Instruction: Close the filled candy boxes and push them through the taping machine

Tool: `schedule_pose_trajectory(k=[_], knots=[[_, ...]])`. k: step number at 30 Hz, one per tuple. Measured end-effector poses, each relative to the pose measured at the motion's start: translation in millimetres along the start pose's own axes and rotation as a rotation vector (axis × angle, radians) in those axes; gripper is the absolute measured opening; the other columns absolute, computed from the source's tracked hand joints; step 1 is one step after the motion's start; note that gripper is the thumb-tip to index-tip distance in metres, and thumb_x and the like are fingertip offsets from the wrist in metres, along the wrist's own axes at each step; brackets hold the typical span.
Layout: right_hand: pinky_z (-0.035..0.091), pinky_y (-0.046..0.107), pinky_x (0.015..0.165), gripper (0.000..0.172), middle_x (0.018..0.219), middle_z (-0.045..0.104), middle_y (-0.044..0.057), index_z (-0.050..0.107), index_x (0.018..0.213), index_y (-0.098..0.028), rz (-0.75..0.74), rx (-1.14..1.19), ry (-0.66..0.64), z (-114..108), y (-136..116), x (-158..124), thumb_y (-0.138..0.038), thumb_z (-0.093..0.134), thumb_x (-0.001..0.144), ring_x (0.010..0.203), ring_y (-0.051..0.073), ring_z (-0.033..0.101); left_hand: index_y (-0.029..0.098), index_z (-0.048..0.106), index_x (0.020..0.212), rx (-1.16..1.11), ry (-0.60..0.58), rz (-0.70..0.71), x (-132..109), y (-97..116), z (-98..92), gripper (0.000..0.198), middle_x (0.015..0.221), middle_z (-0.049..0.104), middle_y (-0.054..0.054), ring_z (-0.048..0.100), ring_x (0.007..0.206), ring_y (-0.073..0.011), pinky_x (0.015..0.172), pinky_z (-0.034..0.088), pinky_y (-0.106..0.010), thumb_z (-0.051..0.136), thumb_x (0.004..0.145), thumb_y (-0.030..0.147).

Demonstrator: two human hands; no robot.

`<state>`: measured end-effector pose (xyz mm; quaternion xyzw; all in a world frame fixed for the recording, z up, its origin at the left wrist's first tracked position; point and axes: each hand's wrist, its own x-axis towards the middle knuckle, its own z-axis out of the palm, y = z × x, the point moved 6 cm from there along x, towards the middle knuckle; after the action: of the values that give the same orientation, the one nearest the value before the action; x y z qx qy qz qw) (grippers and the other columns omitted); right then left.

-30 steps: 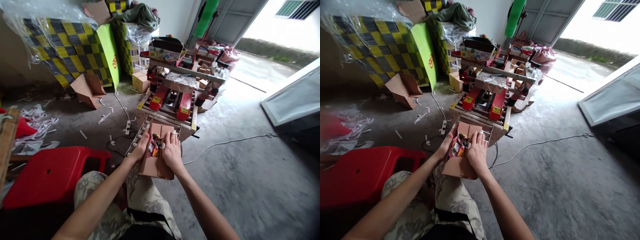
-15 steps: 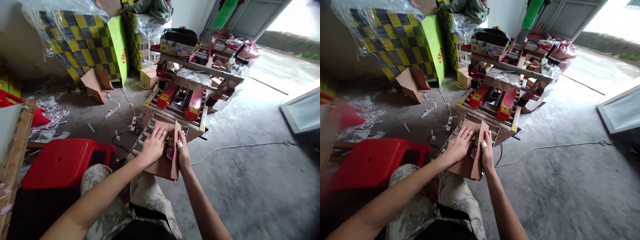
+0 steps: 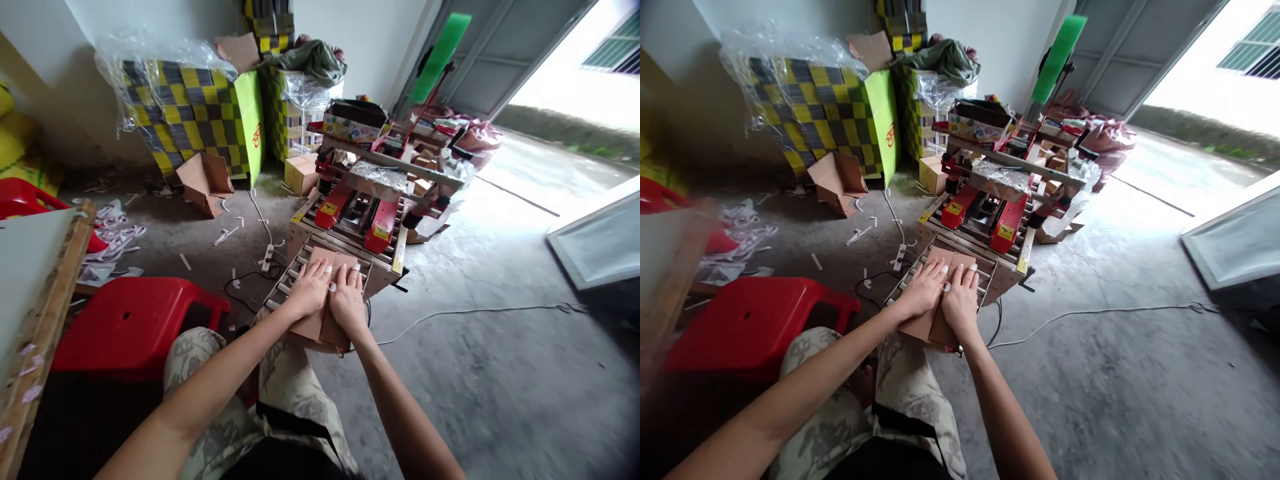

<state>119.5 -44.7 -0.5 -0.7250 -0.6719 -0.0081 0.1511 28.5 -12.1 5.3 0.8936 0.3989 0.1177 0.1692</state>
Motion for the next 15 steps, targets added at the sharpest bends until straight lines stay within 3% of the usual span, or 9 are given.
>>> schedule_pose_trajectory(k=[4,7,9,12,15], knots=[[0.021,0.058,0.107,0.055,0.141,0.030,0.026,0.029,0.138,0.005,-0.012,0.072,0.058,-2.3,4.6,-5.8,-0.022,0.025,0.090,0.137,0.036,0.008,0.012,0.027,0.143,0.070,-0.023,-0.028,1.2,7.8,1.3,0.053,0.152,0.017,-0.007,0.015,0.140,-0.0210,0.113,0.017,-0.049,0.029,0.091,0.023],[0.025,0.058,0.105,0.057,0.147,0.021,0.022,0.022,0.143,-0.004,-0.070,0.100,-0.003,-3.4,-2.3,-28.8,-0.029,0.025,0.093,0.138,0.034,0.008,0.015,0.025,0.144,0.030,-0.077,-0.051,2.1,4.7,2.3,0.055,0.152,0.014,-0.005,0.013,0.140,-0.0216,0.112,0.018,-0.051,0.031,0.090,0.025],[0.024,0.060,0.104,0.070,0.149,0.013,0.021,0.014,0.146,-0.009,-0.152,0.068,-0.089,-2.2,-14.2,-49.8,-0.044,0.034,0.090,0.138,0.034,0.007,0.015,0.025,0.144,-0.033,-0.124,-0.064,3.8,0.6,3.1,0.056,0.153,0.012,-0.005,0.011,0.141,-0.0227,0.112,0.019,-0.053,0.031,0.089,0.025],[0.015,0.064,0.105,0.107,0.149,0.009,0.024,0.009,0.147,-0.006,-0.211,-0.035,-0.132,-1.6,-27.4,-70.1,-0.063,0.056,0.070,0.137,0.039,0.002,0.014,0.024,0.144,-0.150,-0.168,-0.064,12.8,-6.2,2.8,0.060,0.153,0.010,-0.006,0.008,0.141,-0.0251,0.111,0.017,-0.057,0.033,0.086,0.021],[0.013,0.064,0.105,0.109,0.148,0.013,0.024,0.016,0.145,-0.005,-0.195,-0.107,-0.129,-2.4,-21.4,-62.7,-0.063,0.060,0.064,0.137,0.040,0.006,0.010,0.028,0.143,-0.310,-0.127,-0.083,24.8,-14.2,-0.9,0.061,0.152,0.016,-0.008,0.009,0.141,-0.0241,0.114,0.014,-0.052,0.035,0.083,0.018]])
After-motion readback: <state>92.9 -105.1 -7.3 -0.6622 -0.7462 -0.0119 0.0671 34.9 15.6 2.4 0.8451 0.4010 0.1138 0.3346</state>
